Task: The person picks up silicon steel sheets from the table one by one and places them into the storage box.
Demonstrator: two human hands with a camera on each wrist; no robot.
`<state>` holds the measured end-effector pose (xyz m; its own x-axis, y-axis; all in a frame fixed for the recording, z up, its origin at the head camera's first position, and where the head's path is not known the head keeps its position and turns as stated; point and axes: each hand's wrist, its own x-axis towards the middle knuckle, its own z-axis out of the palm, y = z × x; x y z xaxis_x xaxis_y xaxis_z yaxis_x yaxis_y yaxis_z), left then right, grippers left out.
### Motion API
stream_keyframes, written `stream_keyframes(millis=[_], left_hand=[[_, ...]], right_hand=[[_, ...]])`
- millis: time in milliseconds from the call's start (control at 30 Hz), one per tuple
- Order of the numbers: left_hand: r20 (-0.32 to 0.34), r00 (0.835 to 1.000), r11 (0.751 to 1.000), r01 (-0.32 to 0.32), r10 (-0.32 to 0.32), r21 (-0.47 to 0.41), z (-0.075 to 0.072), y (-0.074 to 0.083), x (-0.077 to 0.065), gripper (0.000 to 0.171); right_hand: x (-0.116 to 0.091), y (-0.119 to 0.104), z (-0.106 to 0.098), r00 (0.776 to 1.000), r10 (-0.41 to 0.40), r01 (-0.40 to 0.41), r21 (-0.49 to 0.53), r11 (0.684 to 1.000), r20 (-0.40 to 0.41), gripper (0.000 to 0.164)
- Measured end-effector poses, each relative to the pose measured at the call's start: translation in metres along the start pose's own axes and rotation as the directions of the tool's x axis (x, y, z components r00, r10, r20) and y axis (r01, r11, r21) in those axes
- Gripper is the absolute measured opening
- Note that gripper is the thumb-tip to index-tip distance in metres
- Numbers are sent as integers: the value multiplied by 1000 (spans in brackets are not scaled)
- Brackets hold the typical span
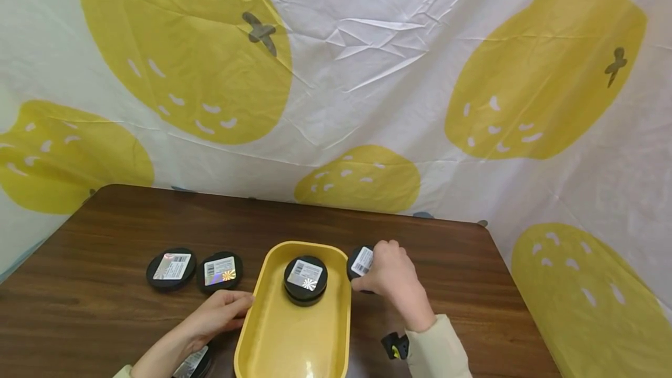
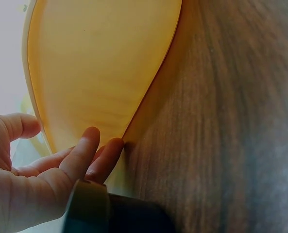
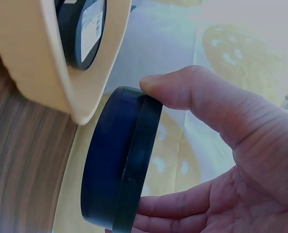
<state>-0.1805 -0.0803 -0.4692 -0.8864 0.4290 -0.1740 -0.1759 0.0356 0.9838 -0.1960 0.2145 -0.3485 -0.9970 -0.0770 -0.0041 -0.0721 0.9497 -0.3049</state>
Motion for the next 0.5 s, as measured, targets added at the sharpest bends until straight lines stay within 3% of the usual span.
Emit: stream_keyframes(millis=[500], left_hand=[[8,1000,1000,-7,7,6,0,2,-1,37]], right_hand=[[5,-20,7,999,-39,38,6,999,10,44]])
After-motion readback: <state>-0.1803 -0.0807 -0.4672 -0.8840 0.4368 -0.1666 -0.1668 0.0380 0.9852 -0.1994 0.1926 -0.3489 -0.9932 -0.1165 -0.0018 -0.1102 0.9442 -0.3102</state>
